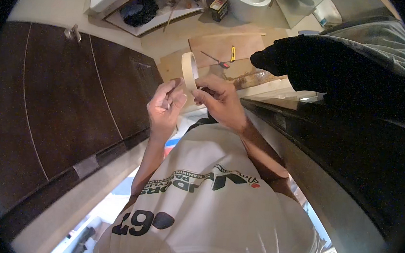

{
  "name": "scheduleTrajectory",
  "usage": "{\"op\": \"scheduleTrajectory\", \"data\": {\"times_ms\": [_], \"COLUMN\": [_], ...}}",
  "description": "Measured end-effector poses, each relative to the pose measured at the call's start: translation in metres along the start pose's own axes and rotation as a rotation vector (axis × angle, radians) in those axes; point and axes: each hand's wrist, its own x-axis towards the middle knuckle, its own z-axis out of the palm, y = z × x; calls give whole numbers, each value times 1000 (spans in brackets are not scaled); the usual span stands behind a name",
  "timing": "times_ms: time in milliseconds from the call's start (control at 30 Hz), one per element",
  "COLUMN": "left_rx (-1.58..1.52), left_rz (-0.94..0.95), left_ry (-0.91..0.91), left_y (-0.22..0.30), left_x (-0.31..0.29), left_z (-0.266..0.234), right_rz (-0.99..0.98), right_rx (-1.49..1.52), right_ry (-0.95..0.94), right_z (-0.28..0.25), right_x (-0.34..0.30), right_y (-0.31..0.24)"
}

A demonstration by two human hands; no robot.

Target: The person cuts a thin wooden strip with a utility knife and fits it along the edge of a bathroom vanity cabinet. They measure, trim, and press the strip into place, adjusting it to follow the curved edge.

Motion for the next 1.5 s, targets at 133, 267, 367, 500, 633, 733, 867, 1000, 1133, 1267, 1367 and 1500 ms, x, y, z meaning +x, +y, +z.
{"op": "scheduleTrajectory", "data": {"times_ms": [133,267,367,500,633,733,867,1000,1133,1267,1367,1500], "left_rx": [64,202,265,482,555,493,183,84,46,109,212,268], "left_rz": [-67,-106,-18,69,154,213,-106,-76,-126,-9,-80,-117], "left_ry": [-183,-226,-227,-330,-437,-387,-250,-444,-602,-633,-680,-806], "left_y": [-7,-7,-22,-40,-51,-60,-49,-67,-49,-66,-72,-79], "left_x": [45,101,150,215,266,297,338,391,418,454,474,491], "left_z": [-5,1,-4,-14,-15,-26,-34,-52,-33,-46,-59,-72], "right_rz": [-149,-159,-62,70,105,111,7,-62,-181,9,-37,-48], "right_rx": [-166,-118,-90,112,108,203,19,-130,-357,11,-50,-149], "right_ry": [17,86,258,177,37,109,174,252,382,582,755,796], "right_z": [-4,-14,-27,-49,-46,-34,-41,-30,-16,-4,-5,3], "right_x": [33,77,123,189,247,264,298,326,352,377,385,401], "right_y": [16,35,44,20,-2,-7,8,0,13,19,22,27]}}
